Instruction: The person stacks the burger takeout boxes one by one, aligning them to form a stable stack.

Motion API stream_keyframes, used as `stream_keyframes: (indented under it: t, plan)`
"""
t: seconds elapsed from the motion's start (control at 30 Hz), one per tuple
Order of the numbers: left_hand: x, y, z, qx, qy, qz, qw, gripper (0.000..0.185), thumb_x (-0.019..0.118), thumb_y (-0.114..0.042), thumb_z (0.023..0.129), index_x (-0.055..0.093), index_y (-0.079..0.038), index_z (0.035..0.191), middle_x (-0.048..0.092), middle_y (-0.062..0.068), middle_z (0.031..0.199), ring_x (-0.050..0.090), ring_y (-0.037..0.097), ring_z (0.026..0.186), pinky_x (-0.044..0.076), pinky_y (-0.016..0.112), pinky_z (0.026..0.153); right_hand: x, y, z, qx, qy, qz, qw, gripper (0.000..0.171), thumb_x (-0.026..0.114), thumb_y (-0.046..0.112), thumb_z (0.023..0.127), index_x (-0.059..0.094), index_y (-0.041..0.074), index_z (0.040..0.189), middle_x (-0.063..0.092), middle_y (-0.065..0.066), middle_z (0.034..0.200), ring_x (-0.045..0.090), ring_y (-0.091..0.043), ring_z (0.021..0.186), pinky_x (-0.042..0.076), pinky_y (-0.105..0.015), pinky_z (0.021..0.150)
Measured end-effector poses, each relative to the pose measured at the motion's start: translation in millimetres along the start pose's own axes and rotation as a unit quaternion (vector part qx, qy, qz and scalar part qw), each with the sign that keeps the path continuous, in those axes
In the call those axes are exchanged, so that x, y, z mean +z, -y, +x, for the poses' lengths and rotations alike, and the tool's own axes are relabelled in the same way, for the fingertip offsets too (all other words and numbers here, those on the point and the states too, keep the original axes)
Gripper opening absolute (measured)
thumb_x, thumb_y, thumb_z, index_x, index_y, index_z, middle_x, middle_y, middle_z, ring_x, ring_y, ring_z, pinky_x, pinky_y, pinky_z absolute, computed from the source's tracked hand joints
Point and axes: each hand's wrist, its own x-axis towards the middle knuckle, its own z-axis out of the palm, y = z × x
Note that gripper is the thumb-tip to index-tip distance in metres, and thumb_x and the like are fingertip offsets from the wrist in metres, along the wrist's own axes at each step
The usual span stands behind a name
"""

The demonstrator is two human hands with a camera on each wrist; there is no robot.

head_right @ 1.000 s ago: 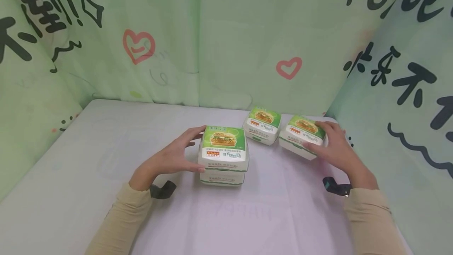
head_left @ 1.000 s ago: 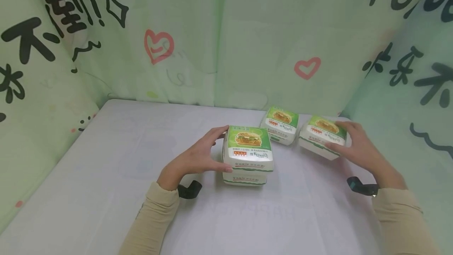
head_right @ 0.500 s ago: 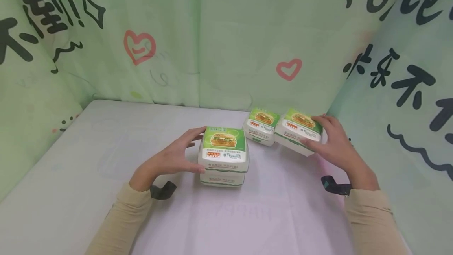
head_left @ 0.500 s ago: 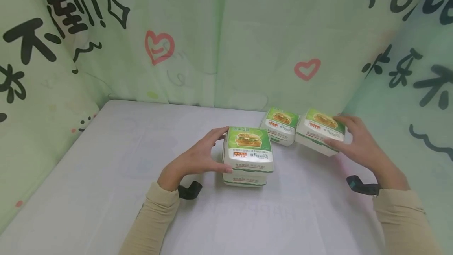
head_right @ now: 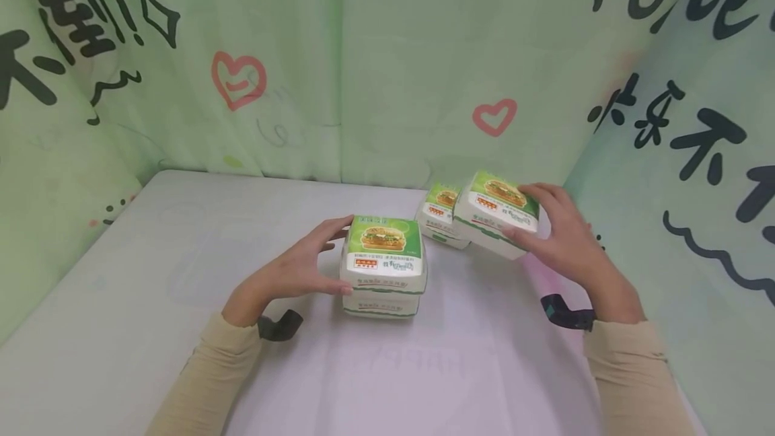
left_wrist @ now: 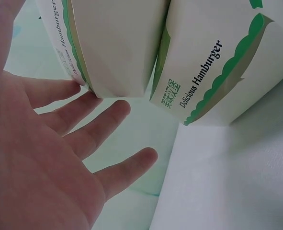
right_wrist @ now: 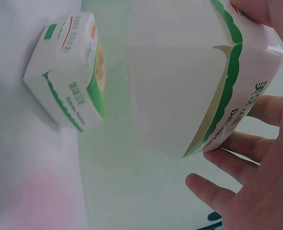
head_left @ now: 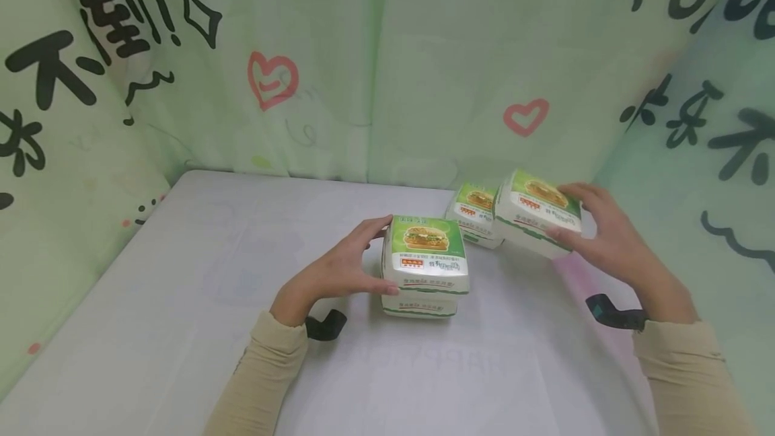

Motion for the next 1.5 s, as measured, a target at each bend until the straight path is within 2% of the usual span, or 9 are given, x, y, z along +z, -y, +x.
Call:
stream_keyframes:
  t: [0.37, 0.9, 1.27, 1.5]
  plan:
    - [-0.8, 0.2, 1.1, 0.006, -0.001, -0.003, 1.0, 0.111, 0.087, -0.044, 0.071, 0.02, -0.027, 0.158, 0.026, -0.008, 0.16, 0.033, 0.017, 0.146, 0.031, 0.052, 0.118, -3.3, 27.4, 2.0, -0.066, -0.015, 0.033, 0.997, 0.072, 0.078, 0.026, 0.084, 0.044, 0.015, 0.146, 0.037, -0.014, 0.152, 0.036, -0.038, 0.132, 0.034, -0.066, 0.096]
    - [-1.5, -2.1, 0.0, 0.003, 0.001, -0.004, 1.0, 0.11, 0.086, -0.045, 0.072, 0.02, -0.027, 0.158, 0.026, -0.009, 0.16, 0.032, 0.016, 0.146, 0.031, 0.051, 0.118, -1.4, 57.3, 0.1, -0.099, -0.009, 0.016, 0.995, 0.077, 0.082, 0.025, 0.08, 0.045, 0.018, 0.147, 0.039, -0.012, 0.152, 0.037, -0.037, 0.135, 0.035, -0.074, 0.097]
    - [0.2, 1.4, 0.6, 0.006, 0.002, -0.012, 0.9999, 0.109, 0.086, -0.046, 0.072, 0.02, -0.03, 0.157, 0.027, -0.011, 0.159, 0.031, 0.014, 0.146, 0.031, 0.051, 0.118, 4.2, 79.8, 1.5, -0.15, -0.004, 0.01, 0.989, 0.076, 0.081, 0.024, 0.08, 0.045, 0.018, 0.146, 0.043, -0.009, 0.15, 0.041, -0.032, 0.134, 0.04, -0.065, 0.098]
    - [0.2, 1.1, 1.3, 0.004, 0.0, -0.003, 1.0, 0.109, 0.086, -0.045, 0.073, 0.021, -0.027, 0.158, 0.028, -0.009, 0.159, 0.032, 0.015, 0.146, 0.031, 0.05, 0.118, 12.7, 90.7, 6.5, -0.178, 0.003, 0.014, 0.984, 0.078, 0.082, 0.024, 0.079, 0.045, 0.017, 0.146, 0.044, -0.008, 0.148, 0.042, -0.029, 0.132, 0.044, -0.06, 0.098]
